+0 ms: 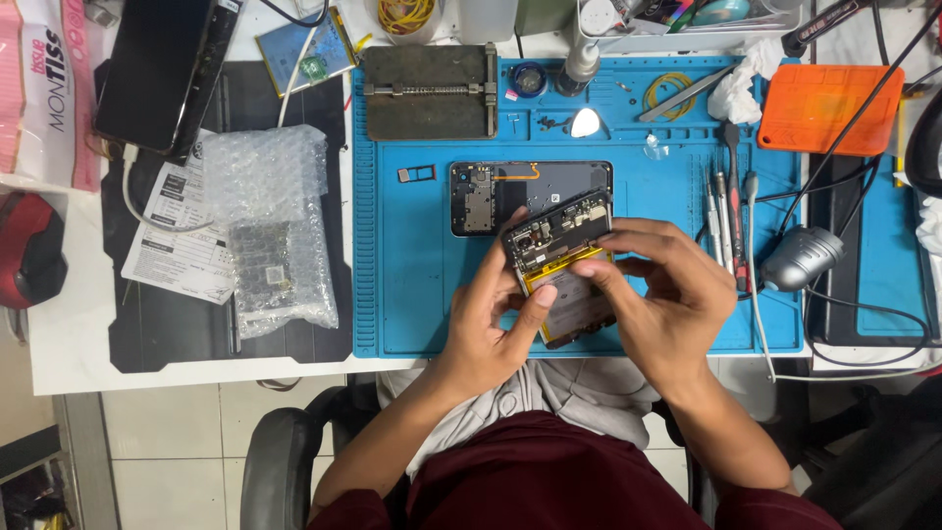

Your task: The person works on a disassembled smartphone on a blue repair mat, using a screwdriver and pry tool to loosen and remove the old battery from the phone body. They then unwrap a new replacement battery from bubble wrap and position it into the phone chassis, aligning it with the internal components.

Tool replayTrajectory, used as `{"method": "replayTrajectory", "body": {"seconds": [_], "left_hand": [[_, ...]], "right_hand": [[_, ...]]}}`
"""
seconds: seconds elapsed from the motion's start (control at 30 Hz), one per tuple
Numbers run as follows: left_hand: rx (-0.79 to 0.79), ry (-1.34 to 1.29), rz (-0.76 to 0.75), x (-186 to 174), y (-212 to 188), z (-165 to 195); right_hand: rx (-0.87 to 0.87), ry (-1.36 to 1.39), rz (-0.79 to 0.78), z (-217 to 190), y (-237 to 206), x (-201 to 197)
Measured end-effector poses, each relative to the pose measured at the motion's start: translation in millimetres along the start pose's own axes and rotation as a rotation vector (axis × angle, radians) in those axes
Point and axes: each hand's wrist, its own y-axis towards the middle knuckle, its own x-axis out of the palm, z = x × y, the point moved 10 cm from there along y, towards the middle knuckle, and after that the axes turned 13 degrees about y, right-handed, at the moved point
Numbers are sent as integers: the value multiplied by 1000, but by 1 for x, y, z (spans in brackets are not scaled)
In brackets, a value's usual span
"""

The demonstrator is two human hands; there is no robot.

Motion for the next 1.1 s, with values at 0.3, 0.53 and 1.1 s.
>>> {"method": "replayTrajectory", "body": {"seconds": [0.3, 0.53, 1.1], "left_hand": [[27, 134, -5, -5, -1, 9], [75, 188, 7, -7, -5, 18], [9, -61, 63, -7, -12, -10]], "right_hand": [[-33, -242, -102, -30, 15, 13], [36, -239, -108, -33, 22, 11], [410, 193, -199, 18, 28, 13]]}}
